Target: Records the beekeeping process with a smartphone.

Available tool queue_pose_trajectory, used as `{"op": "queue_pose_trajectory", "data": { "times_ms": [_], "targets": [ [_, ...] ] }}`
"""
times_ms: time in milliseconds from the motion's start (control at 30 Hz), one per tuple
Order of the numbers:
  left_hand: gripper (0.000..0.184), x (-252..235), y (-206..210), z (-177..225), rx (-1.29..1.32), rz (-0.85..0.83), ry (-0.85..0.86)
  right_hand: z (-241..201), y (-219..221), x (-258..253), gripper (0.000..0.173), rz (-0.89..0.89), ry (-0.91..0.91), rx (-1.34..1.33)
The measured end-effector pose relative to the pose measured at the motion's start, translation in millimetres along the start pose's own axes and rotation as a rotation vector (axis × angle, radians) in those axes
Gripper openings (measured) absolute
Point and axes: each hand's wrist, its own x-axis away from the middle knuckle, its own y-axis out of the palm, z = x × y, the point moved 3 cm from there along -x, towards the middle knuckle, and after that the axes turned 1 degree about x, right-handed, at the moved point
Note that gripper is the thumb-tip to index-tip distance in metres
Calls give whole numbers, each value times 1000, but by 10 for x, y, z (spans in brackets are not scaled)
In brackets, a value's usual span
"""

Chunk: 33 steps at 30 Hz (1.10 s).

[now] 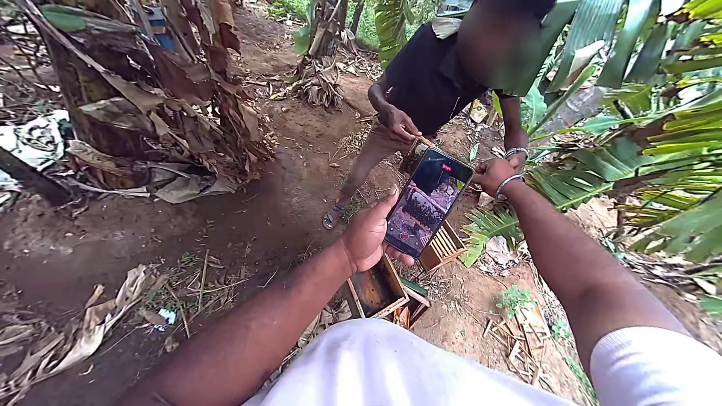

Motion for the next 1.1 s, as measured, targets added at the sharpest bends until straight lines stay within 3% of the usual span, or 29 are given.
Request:
{"op": "queue_pose_trajectory", "data": {
  "times_ms": [400,533,633,733,833,967,1100],
  "targets": [
    [68,-201,43,23,27,-53,-12,73,-193,9,23,160,-32,-162],
    [67,-259,0,28,-3,-62,-24,76,-294,296,30,393,37,-286],
    [67,-296,-53,20,-12,-78,-31,64,-138,705,30,554,13,-322],
    [68,-318,-85,40,-8,-81,-29,85,352,1171,26,555,2,-325],
    [67,-319,-69,111,-7,-73,-33,148,1182,1660,28,315,101,-313],
    [68,-328,-33,193,1,-144,-25,14,2296,2541,37,-350,265,-245],
    [69,-269,46,254,-38,-167,-12,-92,3364,3567,38,-884,195,-219]
  ]
}}
